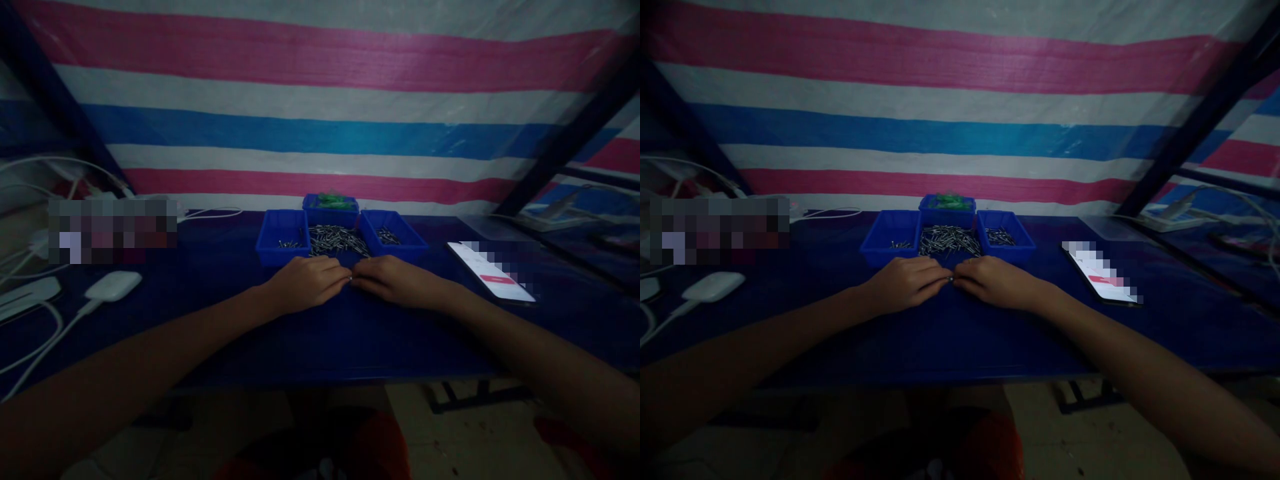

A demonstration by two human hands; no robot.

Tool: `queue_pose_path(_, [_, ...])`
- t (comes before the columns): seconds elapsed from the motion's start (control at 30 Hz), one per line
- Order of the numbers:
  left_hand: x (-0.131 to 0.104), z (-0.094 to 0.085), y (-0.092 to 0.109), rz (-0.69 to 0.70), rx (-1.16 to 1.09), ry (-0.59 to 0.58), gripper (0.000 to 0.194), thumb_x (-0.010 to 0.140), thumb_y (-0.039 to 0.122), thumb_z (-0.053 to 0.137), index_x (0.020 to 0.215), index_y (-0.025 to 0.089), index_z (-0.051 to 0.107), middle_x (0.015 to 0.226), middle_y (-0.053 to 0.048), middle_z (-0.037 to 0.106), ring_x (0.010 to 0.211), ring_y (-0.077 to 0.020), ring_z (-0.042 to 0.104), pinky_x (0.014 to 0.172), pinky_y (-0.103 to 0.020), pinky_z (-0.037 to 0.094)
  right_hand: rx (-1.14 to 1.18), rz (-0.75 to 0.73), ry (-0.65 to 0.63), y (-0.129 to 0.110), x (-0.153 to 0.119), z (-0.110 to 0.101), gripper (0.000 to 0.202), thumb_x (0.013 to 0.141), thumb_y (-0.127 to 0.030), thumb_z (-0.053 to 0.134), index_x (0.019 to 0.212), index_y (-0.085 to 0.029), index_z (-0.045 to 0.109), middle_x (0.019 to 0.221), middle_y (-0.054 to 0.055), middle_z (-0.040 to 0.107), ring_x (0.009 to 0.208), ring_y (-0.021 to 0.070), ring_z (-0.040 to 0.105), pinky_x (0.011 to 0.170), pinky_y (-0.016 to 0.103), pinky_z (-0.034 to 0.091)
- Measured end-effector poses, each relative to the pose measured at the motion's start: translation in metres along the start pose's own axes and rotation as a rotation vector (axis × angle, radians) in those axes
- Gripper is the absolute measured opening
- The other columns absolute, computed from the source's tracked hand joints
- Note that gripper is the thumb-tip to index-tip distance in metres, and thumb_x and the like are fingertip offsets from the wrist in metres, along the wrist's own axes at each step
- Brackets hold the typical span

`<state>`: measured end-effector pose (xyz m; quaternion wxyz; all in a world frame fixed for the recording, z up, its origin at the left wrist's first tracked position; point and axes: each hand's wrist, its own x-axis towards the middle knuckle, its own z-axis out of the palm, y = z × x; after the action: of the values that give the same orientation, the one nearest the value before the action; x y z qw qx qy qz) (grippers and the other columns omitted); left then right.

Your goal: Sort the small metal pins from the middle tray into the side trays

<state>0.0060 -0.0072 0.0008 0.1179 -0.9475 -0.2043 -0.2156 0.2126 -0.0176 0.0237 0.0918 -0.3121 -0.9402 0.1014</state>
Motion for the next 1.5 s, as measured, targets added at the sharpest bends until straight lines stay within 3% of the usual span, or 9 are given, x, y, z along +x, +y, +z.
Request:
queue_pose_path(0.17, [0.0, -0.0012, -0.0018, 0.084, -0.054, 0.066, 0.028, 0.092, 0.028, 0.033, 0.096, 0.014, 0.058, 0.085, -0.004, 0.062, 0.079, -0.0115, 0.055, 0.071, -0.024, 0.044, 0.151, 0.017, -0.028, -0.0018, 0.0001, 0.0002, 0.022, 0.089, -0.026, 0.038, 0.074, -0.015, 0.049, 0.064, -0.003, 0.047, 0.057, 0.0072, 0.045, 0.056, 0.021, 0.035])
queue_pose_path(0.33, [-0.0002, -0.0018, -0.0014, 0.131, -0.078, 0.004, 0.027, 0.092, 0.026, 0.034, 0.1, 0.015, 0.056, 0.09, -0.004, 0.062, 0.084, -0.0129, 0.054, 0.075, -0.025, 0.044, 0.171, 0.012, -0.037, -0.0017, 0.0006, 0.0004, 0.021, 0.089, -0.026, 0.039, 0.076, -0.015, 0.05, 0.067, -0.002, 0.05, 0.059, 0.0073, 0.046, 0.057, 0.021, 0.035])
queue_pose_path(0.5, [0.0, -0.0016, -0.0005, 0.063, -0.128, -0.014, 0.022, 0.089, 0.027, 0.038, 0.095, 0.015, 0.056, 0.092, -0.005, 0.06, 0.089, -0.0135, 0.053, 0.075, -0.024, 0.044, 0.121, 0.045, -0.033, 0.0015, -0.0007, -0.0028, 0.017, 0.087, -0.027, 0.042, 0.086, -0.015, 0.054, 0.076, 0.001, 0.056, 0.067, 0.0096, 0.052, 0.061, 0.023, 0.038])
queue_pose_path(0.6, [-0.0002, 0.0004, -0.0009, 0.004, -0.11, -0.027, 0.02, 0.087, 0.03, 0.042, 0.092, 0.015, 0.055, 0.084, -0.003, 0.06, 0.081, -0.0131, 0.055, 0.07, -0.024, 0.044, 0.119, 0.06, -0.021, 0.0014, -0.0011, -0.0055, 0.018, 0.086, -0.028, 0.045, 0.093, -0.015, 0.056, 0.081, 0.003, 0.06, 0.07, 0.0105, 0.055, 0.063, 0.023, 0.039])
queue_pose_path(0.83, [-0.0005, 0.0069, -0.0024, -0.082, -0.011, -0.069, 0.02, 0.086, 0.032, 0.045, 0.083, 0.016, 0.055, 0.067, 0.0, 0.056, 0.064, -0.0119, 0.055, 0.057, -0.022, 0.041, 0.141, 0.045, -0.035, -0.0047, 0.0, -0.0041, 0.022, 0.088, -0.029, 0.042, 0.088, -0.013, 0.058, 0.076, 0.002, 0.059, 0.068, 0.009, 0.054, 0.062, 0.022, 0.038])
queue_pose_path(1.2, [0.0024, 0.003, 0.0, -0.103, -0.002, -0.122, 0.025, 0.087, 0.036, 0.042, 0.078, 0.016, 0.055, 0.068, 0.0, 0.059, 0.065, -0.0117, 0.056, 0.056, -0.022, 0.038, 0.079, 0.047, -0.026, 0.0002, 0.0001, -0.003, 0.02, 0.088, -0.025, 0.039, 0.085, -0.015, 0.056, 0.075, 0.002, 0.059, 0.066, 0.0096, 0.054, 0.063, 0.023, 0.038])
queue_pose_path(1.5, [0.0015, 0.0006, -0.0036, -0.147, -0.027, -0.161, 0.015, 0.083, 0.024, 0.042, 0.081, 0.017, 0.055, 0.072, 0.0, 0.06, 0.066, -0.0119, 0.056, 0.058, -0.023, 0.039, -0.005, 0.097, 0.019, 0.0039, -0.0025, -0.0087, 0.019, 0.087, -0.028, 0.039, 0.088, -0.017, 0.055, 0.079, 0.003, 0.06, 0.068, 0.0122, 0.054, 0.063, 0.025, 0.038])
